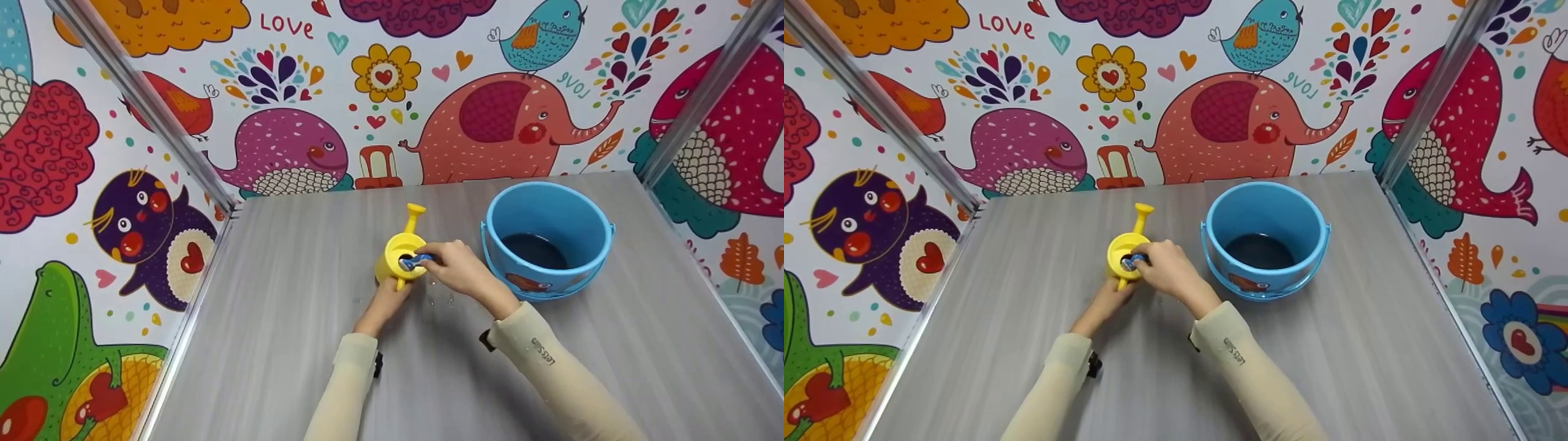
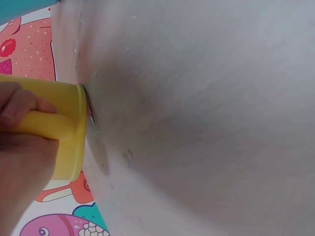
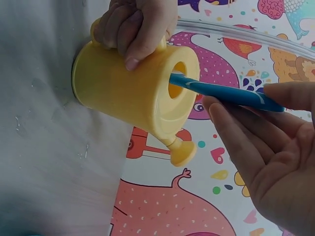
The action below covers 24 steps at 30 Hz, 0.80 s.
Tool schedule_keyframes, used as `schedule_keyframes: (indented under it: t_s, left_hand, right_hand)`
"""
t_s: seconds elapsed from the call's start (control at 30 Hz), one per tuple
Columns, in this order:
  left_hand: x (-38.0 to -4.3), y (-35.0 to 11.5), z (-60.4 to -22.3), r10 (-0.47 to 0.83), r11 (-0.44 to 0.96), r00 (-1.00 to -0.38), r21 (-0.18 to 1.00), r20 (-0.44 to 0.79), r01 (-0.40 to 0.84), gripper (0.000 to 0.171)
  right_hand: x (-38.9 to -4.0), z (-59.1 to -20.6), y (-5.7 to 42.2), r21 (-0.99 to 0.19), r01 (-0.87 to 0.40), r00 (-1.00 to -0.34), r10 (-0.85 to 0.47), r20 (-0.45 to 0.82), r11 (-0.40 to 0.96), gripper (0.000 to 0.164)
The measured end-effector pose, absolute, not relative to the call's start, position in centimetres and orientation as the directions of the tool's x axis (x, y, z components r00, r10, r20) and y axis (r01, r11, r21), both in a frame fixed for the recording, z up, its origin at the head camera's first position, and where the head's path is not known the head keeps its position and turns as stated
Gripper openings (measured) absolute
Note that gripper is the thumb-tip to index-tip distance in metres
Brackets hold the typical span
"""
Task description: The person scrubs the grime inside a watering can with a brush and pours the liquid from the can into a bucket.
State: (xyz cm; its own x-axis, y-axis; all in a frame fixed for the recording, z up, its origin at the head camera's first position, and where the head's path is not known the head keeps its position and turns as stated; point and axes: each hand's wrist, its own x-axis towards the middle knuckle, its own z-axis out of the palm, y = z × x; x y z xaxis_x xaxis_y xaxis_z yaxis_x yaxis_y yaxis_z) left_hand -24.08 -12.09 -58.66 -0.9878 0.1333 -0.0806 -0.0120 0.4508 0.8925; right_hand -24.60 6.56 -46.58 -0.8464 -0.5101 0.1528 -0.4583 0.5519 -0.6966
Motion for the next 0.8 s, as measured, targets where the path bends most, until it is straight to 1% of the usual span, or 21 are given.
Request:
schedule_keyframes:
  t_s: [0.23,0.47,0.63,0.8]
  left_hand:
    - [-24.03,-11.94,-58.49,0.144,0.46,-0.985,0.887,-0.1,-0.023,0.031]
    - [-23.92,-12.01,-58.28,0.151,0.456,-0.981,0.889,-0.12,-0.039,0.027]
    - [-23.9,-12.15,-58.36,0.15,0.458,-0.982,0.888,-0.118,-0.037,0.026]
    - [-23.98,-12.09,-58.45,0.145,0.467,-0.984,0.884,-0.103,-0.024,0.022]
  right_hand:
    - [-24.58,-46.11,7.06,-0.773,-0.388,-0.884,-0.44,0.158,0.502,0.026]
    - [-24.63,-46.32,7.34,-0.811,-0.333,-0.897,-0.428,0.113,0.482,0.028]
    - [-24.59,-46.41,7.28,-0.826,-0.308,-0.903,-0.418,0.098,0.471,0.028]
    - [-24.54,-46.61,7.25,-0.849,-0.275,-0.908,-0.411,0.075,0.451,0.029]
